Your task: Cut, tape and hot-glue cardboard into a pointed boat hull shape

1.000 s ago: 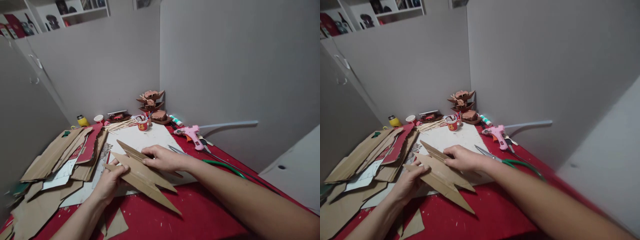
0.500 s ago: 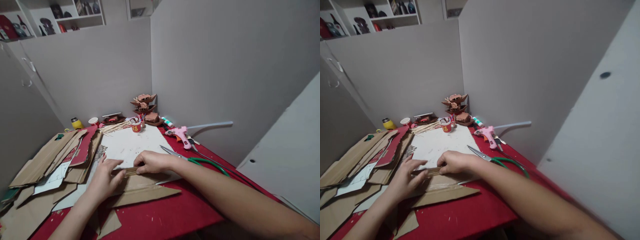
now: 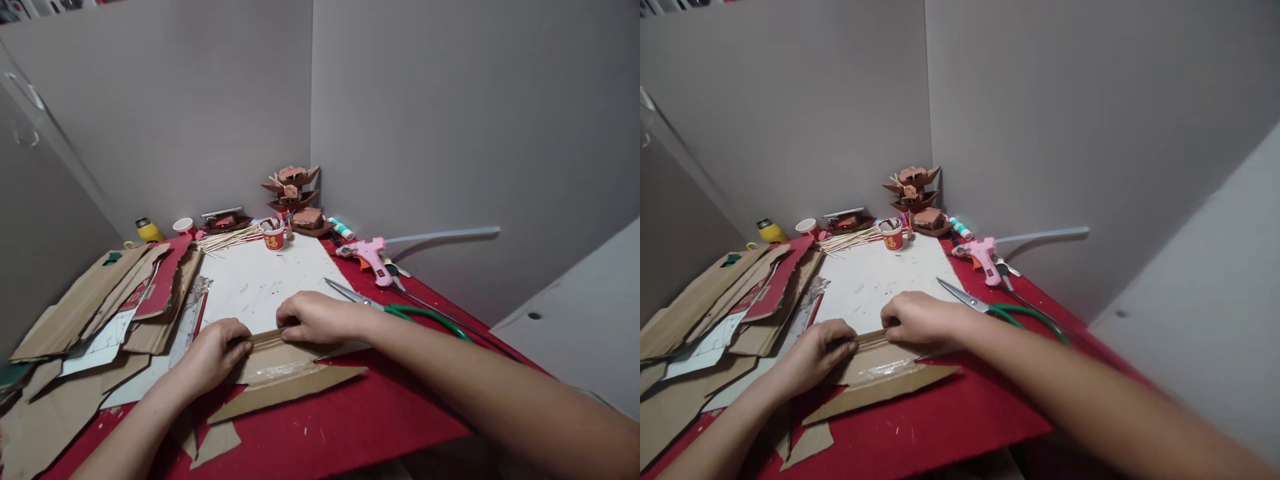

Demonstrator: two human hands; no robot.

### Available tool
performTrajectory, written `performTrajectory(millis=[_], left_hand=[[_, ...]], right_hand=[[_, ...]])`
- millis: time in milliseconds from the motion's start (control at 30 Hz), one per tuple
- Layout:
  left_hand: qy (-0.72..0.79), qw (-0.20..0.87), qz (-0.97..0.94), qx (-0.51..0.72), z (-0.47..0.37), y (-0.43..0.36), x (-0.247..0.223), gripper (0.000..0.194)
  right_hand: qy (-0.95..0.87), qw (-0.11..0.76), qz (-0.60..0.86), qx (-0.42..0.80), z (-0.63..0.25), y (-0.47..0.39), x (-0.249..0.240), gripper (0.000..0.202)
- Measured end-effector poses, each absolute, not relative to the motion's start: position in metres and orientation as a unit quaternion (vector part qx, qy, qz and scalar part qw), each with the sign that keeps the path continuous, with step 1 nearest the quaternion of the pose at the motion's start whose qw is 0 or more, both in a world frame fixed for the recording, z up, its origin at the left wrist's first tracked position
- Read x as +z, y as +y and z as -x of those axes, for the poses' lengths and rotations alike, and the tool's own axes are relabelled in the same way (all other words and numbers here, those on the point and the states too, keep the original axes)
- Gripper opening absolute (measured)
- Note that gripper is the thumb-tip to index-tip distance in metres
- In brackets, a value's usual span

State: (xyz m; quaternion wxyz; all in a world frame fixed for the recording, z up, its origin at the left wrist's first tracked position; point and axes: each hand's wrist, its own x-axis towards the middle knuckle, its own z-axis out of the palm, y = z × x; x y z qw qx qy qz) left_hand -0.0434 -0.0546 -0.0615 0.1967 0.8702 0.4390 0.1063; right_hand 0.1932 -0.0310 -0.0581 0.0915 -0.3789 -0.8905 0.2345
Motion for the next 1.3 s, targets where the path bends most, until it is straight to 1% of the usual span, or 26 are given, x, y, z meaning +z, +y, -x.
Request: performTrajectory(millis=[200,367,500,567,700,767,833,967,1033,1100,1167,1300], left_hand=[[0.414,0.185,-0.889,0.061,0.042,-0.051,-0.059,0.018],[0.383,0.212,-0.899,0.021,0.043,-0.044,-0.055,0.013],[0.353,0.200,-0.914,0.013,0.042,-0.042,-0.057,0.016],[0.337,0.158,-0.928,0.010,0.040,-0.045,-0.060,0.018],[0.280,-0.015,-0.960,-0.008,0.037,-0.055,-0.069,0.021],[0.265,-0.044,-0.963,0.000,0.038,-0.056,-0.072,0.021],[0.284,-0.001,-0.958,0.030,0.041,-0.054,-0.072,0.021],[0.330,0.144,-0.931,0.059,0.046,-0.043,-0.068,0.017],[0.336,0.173,-0.924,0.054,0.047,-0.042,-0.066,0.017],[0.330,0.168,-0.927,0.052,0.047,-0.042,-0.065,0.019],[0.315,0.138,-0.938,0.047,0.045,-0.045,-0.066,0.020],[0.270,0.017,-0.963,0.022,0.042,-0.051,-0.069,0.023]], right_hand=[[-0.903,0.098,0.356,0.220,-0.193,-0.034,-0.070,0.015],[-0.916,0.078,0.340,0.200,-0.197,-0.032,-0.068,0.014],[-0.930,0.057,0.323,0.166,-0.195,-0.034,-0.066,0.014],[-0.938,0.050,0.311,0.142,-0.192,-0.037,-0.067,0.015],[-0.953,0.054,0.292,0.055,-0.185,-0.048,-0.072,0.017],[-0.954,0.057,0.292,0.042,-0.185,-0.051,-0.074,0.017],[-0.949,0.056,0.301,0.071,-0.187,-0.049,-0.075,0.015],[-0.934,0.077,0.316,0.144,-0.195,-0.039,-0.073,0.015],[-0.931,0.080,0.317,0.160,-0.197,-0.036,-0.071,0.013],[-0.931,0.075,0.318,0.165,-0.197,-0.036,-0.069,0.013],[-0.935,0.069,0.312,0.153,-0.193,-0.039,-0.069,0.012],[-0.955,0.075,0.283,0.052,-0.182,-0.053,-0.075,0.016]])
